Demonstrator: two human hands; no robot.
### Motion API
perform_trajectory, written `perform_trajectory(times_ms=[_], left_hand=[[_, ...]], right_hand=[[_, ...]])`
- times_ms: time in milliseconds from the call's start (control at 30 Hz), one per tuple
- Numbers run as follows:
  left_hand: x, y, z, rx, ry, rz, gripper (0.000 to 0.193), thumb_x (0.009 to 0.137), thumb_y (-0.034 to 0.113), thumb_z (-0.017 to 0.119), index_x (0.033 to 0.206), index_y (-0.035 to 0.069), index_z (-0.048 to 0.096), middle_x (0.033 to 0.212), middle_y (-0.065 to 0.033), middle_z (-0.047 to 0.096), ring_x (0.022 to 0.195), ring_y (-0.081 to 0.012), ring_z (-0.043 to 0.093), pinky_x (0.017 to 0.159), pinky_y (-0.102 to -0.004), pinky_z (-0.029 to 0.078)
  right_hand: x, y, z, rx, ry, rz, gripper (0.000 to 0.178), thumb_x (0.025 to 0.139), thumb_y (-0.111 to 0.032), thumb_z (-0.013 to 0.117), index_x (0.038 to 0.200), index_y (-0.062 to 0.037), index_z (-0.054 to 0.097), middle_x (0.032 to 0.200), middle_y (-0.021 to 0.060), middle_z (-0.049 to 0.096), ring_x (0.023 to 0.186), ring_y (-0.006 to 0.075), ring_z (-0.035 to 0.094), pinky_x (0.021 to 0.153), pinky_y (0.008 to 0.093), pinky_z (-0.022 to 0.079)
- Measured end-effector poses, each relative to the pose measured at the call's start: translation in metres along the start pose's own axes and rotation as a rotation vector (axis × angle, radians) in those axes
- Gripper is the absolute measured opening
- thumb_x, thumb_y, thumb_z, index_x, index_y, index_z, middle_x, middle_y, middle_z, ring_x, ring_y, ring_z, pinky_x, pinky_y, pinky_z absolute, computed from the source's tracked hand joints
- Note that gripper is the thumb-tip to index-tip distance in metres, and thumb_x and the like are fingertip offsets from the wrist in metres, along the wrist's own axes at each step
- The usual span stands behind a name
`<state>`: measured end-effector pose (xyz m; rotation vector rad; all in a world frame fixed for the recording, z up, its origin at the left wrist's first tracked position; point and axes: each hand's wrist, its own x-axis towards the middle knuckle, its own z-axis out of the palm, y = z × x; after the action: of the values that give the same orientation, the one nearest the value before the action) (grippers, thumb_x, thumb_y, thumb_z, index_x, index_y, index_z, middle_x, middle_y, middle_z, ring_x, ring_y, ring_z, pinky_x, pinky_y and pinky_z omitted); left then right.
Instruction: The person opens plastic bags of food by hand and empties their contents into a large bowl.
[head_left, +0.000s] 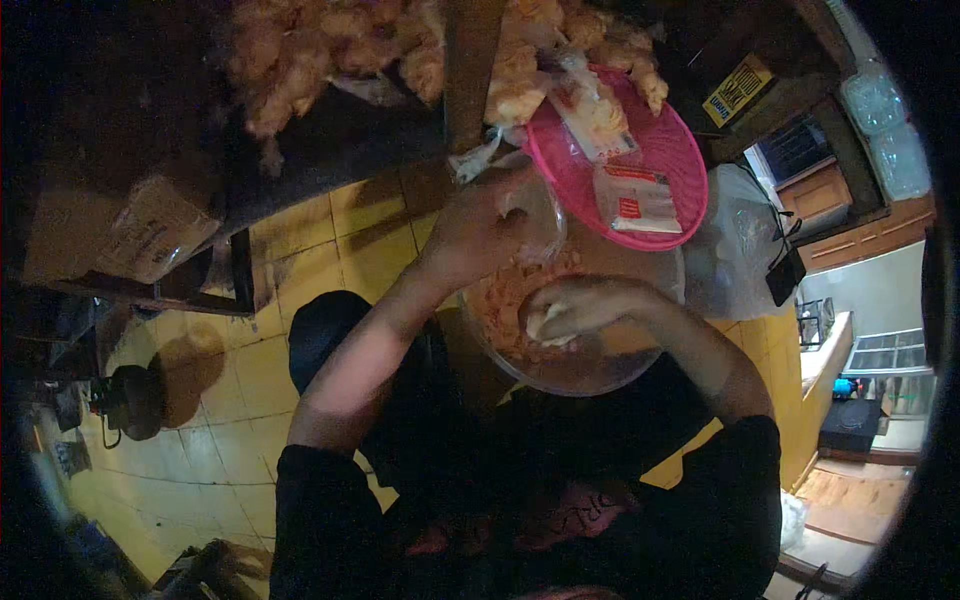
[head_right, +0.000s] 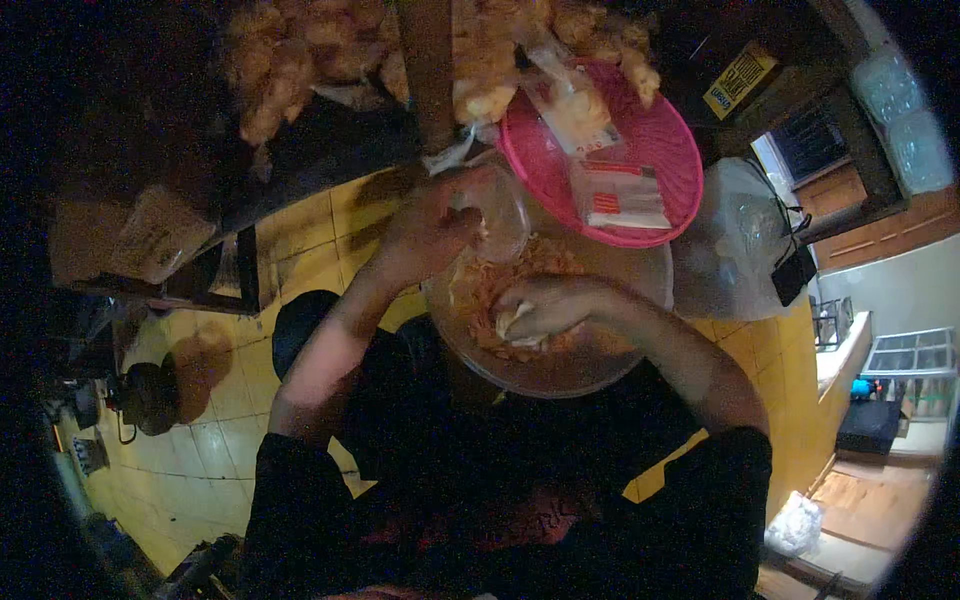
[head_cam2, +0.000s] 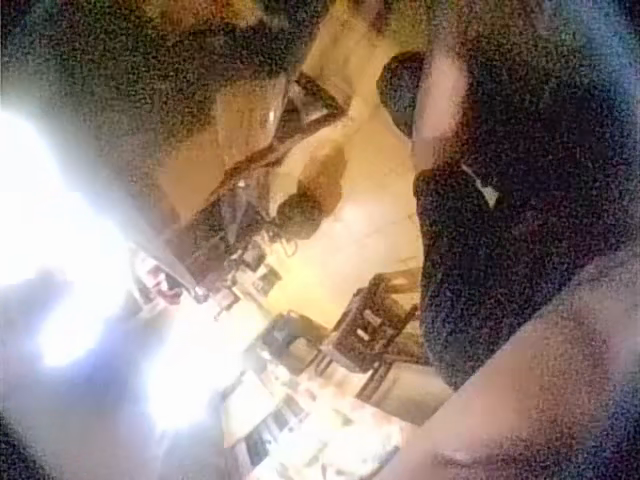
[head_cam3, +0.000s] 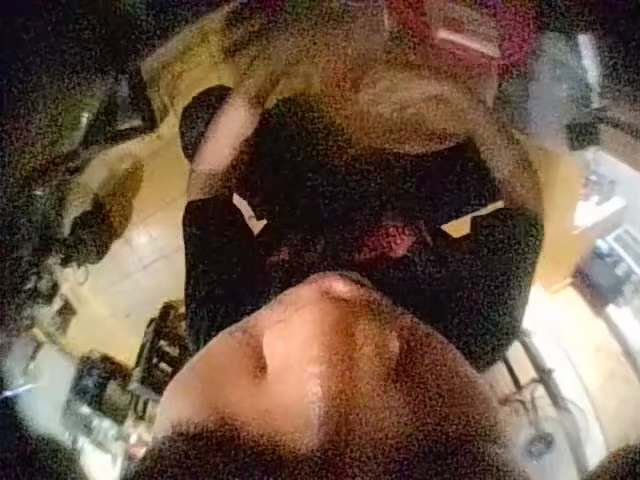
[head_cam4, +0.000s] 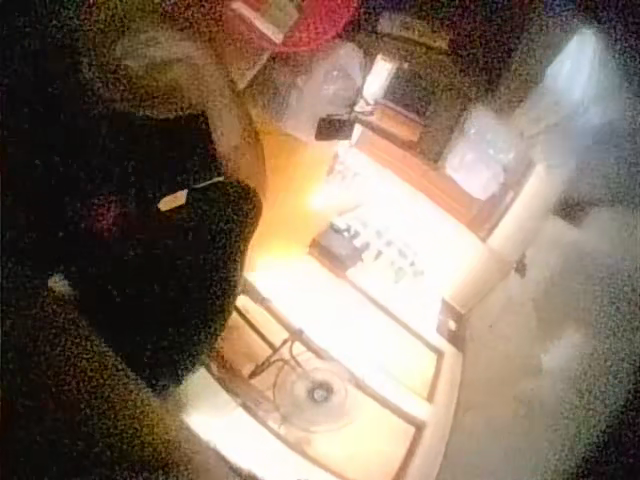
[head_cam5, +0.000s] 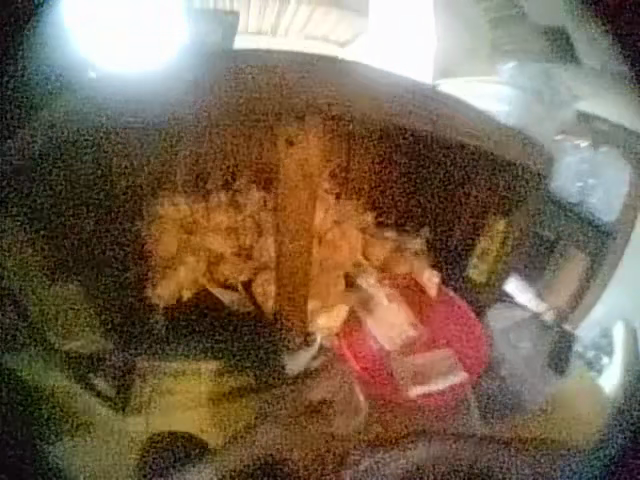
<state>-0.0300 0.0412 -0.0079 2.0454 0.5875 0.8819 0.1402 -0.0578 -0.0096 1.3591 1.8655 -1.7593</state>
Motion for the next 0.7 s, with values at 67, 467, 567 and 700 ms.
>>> perform_trajectory(times_ms=[67,467,567,700], left_hand=[[-0.002,0.009,-0.001,-0.055,-0.046,0.078,0.054,0.080,-0.001,0.050,0.134,0.005,0.046,0.104,-0.0125,0.064,0.070,-0.0169,0.064,0.065,-0.0301,0.053],[-0.006,0.022,0.035,-0.629,-0.404,-0.393,0.065,0.085,0.001,0.054,0.144,0.005,0.026,0.131,-0.0124,0.048,0.091,-0.0152,0.064,0.076,-0.0281,0.052],[-0.002,0.031,0.043,-0.561,-0.394,-0.436,0.063,0.087,0.002,0.054,0.143,0.003,0.027,0.131,-0.0112,0.048,0.088,-0.0140,0.064,0.070,-0.0250,0.052],[-0.002,0.031,0.043,-0.462,-0.382,-0.457,0.055,0.091,0.012,0.057,0.140,0.004,0.035,0.125,-0.0097,0.054,0.082,-0.0133,0.065,0.064,-0.0243,0.052]], right_hand=[[-0.037,-0.006,-0.015,0.371,0.082,-0.025,0.040,0.088,-0.011,0.060,0.126,-0.0017,0.049,0.110,0.0121,0.059,0.099,0.0197,0.061,0.079,0.0348,0.054],[-0.029,0.034,-0.015,0.299,0.853,-0.431,0.038,0.089,-0.014,0.058,0.123,-0.0008,0.049,0.099,0.0142,0.065,0.091,0.0243,0.065,0.078,0.0346,0.053],[-0.040,0.029,-0.009,-0.033,0.983,-0.303,0.037,0.084,-0.012,0.061,0.118,0.0009,0.052,0.094,0.0200,0.065,0.089,0.0288,0.066,0.077,0.0383,0.053],[-0.046,0.009,-0.007,-0.130,1.015,-0.149,0.043,0.079,-0.008,0.066,0.119,-0.0009,0.052,0.093,0.0196,0.063,0.090,0.0306,0.064,0.075,0.0394,0.050]])
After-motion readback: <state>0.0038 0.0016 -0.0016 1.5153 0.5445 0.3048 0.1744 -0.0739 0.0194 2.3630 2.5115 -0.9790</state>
